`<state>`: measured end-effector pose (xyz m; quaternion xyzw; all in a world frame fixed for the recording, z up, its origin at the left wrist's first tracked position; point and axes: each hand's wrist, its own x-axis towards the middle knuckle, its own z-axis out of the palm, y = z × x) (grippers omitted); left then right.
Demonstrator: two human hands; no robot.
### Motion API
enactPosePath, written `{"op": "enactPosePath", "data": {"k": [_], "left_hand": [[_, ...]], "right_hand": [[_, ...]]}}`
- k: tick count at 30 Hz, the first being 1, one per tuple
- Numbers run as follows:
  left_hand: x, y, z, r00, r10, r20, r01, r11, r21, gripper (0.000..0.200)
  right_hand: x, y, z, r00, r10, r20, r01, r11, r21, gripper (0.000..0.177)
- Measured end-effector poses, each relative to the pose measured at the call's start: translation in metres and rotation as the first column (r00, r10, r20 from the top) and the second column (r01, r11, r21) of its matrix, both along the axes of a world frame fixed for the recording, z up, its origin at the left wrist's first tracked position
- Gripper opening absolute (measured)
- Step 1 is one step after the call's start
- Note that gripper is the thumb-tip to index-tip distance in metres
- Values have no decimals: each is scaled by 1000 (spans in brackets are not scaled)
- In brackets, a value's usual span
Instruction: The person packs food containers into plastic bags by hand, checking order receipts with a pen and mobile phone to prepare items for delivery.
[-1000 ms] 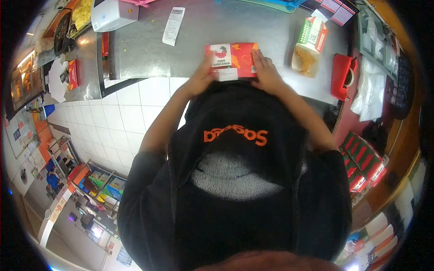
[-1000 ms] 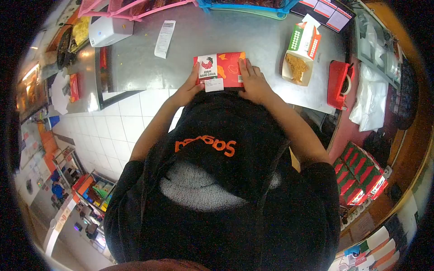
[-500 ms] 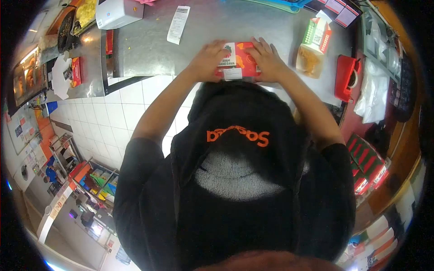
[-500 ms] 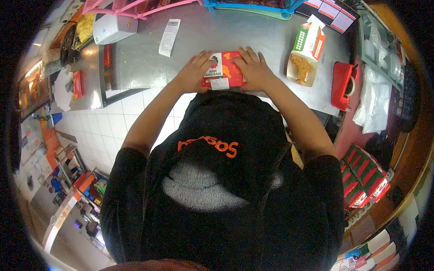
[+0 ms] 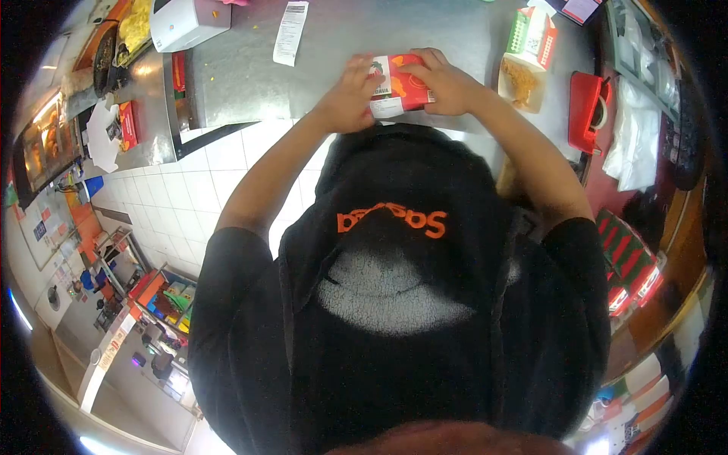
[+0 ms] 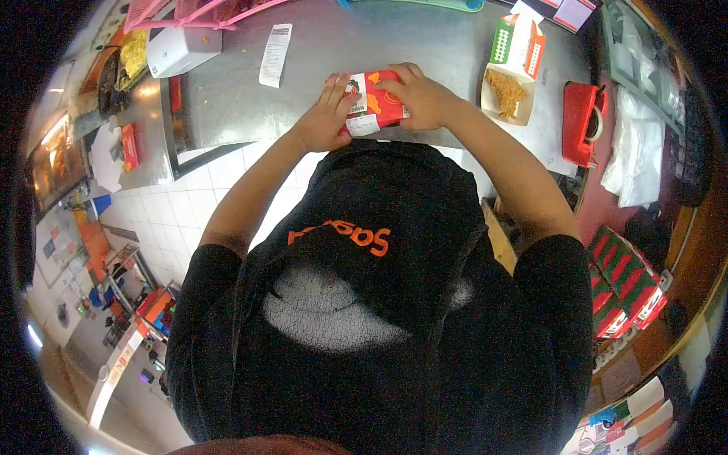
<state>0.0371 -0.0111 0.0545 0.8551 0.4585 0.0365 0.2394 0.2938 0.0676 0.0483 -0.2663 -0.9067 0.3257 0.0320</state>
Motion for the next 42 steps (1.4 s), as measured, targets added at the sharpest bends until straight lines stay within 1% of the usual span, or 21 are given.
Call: {"op": "enactPosePath", "data": {"k": [7, 10, 13, 15, 16, 18, 19, 20, 21, 22, 24, 25, 26, 27, 28, 30, 33, 36, 38, 40, 42], "left_hand": [[2, -1, 1, 998, -35, -59, 38, 998, 53, 69], [1, 2, 2, 997, -41, -66, 42, 999, 24, 68], [-3, 3, 3, 998, -60, -35, 60, 998, 9, 69], [-6, 3, -4, 998, -64, -6, 64, 998, 16, 69], [-6, 5, -4, 998, -65, 19, 64, 998, 21, 68], [-7, 6, 0, 997, -69, 22, 69, 998, 2, 69], [-6, 7, 2, 997, -71, 28, 71, 997, -21, 69], [-6, 9, 3, 997, -77, 24, 78, 997, -27, 69], [-6, 9, 4, 997, -69, 27, 71, 996, -53, 68], [-6, 8, 5, 997, -66, 27, 68, 994, -84, 68], [-5, 6, 4, 997, -78, 13, 78, 995, -60, 69], [-5, 9, 3, 997, -78, 8, 78, 997, -21, 70], [-5, 11, 3, 994, -106, -3, 106, 994, -26, 70], [-5, 10, 3, 995, -102, -4, 101, 993, -66, 69], [-4, 10, 5, 995, -100, -4, 99, 989, -107, 69], [-2, 11, 7, 990, -137, -9, 136, 987, -88, 69], [1, 10, 12, 986, -163, -30, 160, 983, -93, 69], [9, 14, 15, 983, -159, -94, 148, 983, -110, 69], [7, 10, 12, 975, -162, -150, 144, 982, -126, 69], [0, 7, 5, 961, -181, -209, 180, 983, -27, 72], [3, 3, -6, 967, -174, -186, 181, 983, 19, 73]], "right_hand": [[-1, -11, -7, 996, -38, 75, 25, 985, 171, 80], [1, -13, -9, 998, -48, 38, 42, 988, 147, 79], [3, -17, -7, 998, -58, 27, 50, 969, 240, 75], [7, -30, 5, 987, -120, -105, 152, 908, 389, 66], [10, -42, 6, 987, -125, -106, 157, 907, 392, 66], [16, -73, -4, 861, -416, -291, 449, 892, 51, 50], [15, -82, -5, 858, -421, -294, 453, 890, 49, 50], [13, -92, -7, 809, -552, -205, 493, 825, -276, 41], [11, -101, -11, 761, -644, -75, 499, 655, -567, 33], [5, -109, -21, 752, -655, -73, 503, 642, -579, 33], [-12, -117, -34, 639, -768, -53, 415, 401, -817, 22], [-16, -119, -33, 619, -783, -56, 415, 387, -823, 22], [-20, -121, -33, 591, -806, -18, 389, 305, -869, 21], [-24, -123, -31, 564, -825, 22, 358, 221, -907, 20], [-29, -127, -35, 537, -843, 22, 359, 204, -911, 20], [-40, -136, -47, 386, -921, 56, 258, 50, -965, 17], [-59, -145, -58, 214, -976, 50, 250, 5, -968, 15], [-70, -151, -62, 127, -991, 41, 343, 5, -939, 12], [-80, -155, -61, 43, -999, 33, 319, -17, -948, 11], [-93, -158, -58, -38, -999, 25, 290, -34, -956, 10], [-97, -159, -57, -170, -984, 47, 281, -94, -955, 11]]}}
